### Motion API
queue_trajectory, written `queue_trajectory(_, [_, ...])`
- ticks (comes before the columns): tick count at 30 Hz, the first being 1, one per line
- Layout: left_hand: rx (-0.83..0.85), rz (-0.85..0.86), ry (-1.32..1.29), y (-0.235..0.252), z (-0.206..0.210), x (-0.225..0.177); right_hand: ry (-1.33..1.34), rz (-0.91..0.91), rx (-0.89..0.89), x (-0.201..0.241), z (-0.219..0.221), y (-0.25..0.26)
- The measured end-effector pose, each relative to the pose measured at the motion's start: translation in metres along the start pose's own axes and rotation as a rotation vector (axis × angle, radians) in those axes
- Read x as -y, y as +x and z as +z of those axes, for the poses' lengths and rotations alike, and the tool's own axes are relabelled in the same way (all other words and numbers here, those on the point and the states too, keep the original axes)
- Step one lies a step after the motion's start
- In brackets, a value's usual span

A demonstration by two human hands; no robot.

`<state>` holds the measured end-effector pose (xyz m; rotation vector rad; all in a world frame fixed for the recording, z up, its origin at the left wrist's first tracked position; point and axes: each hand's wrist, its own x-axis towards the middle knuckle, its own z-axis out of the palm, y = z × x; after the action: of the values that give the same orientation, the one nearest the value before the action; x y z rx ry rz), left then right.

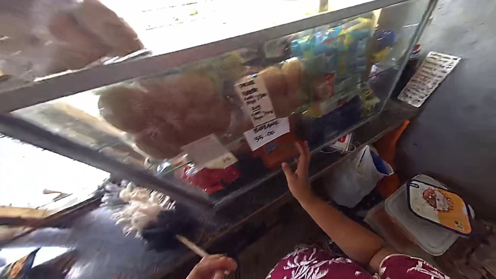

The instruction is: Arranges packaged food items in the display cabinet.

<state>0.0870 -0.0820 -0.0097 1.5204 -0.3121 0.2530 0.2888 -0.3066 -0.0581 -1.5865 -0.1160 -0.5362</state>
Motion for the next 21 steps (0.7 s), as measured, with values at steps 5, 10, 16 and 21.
queue_trajectory(5, [-0.048, 0.03, -0.032, -0.022, -0.019, -0.003, -0.056, -0.011, -0.023, 0.009, 0.052, -0.019])
queue_trajectory(10, [-0.112, -0.006, -0.03, -0.05, -0.046, -0.003, -0.126, -0.019, -0.162, 0.013, 0.089, -0.018])
queue_trajectory(16, [-0.187, -0.045, -0.082, -0.07, -0.067, -0.003, -0.221, 0.023, -0.315, 0.014, 0.107, -0.001])
queue_trajectory(21, [-0.216, -0.063, -0.099, -0.076, -0.071, 0.003, -0.274, 0.01, -0.53, 0.009, 0.101, 0.037])
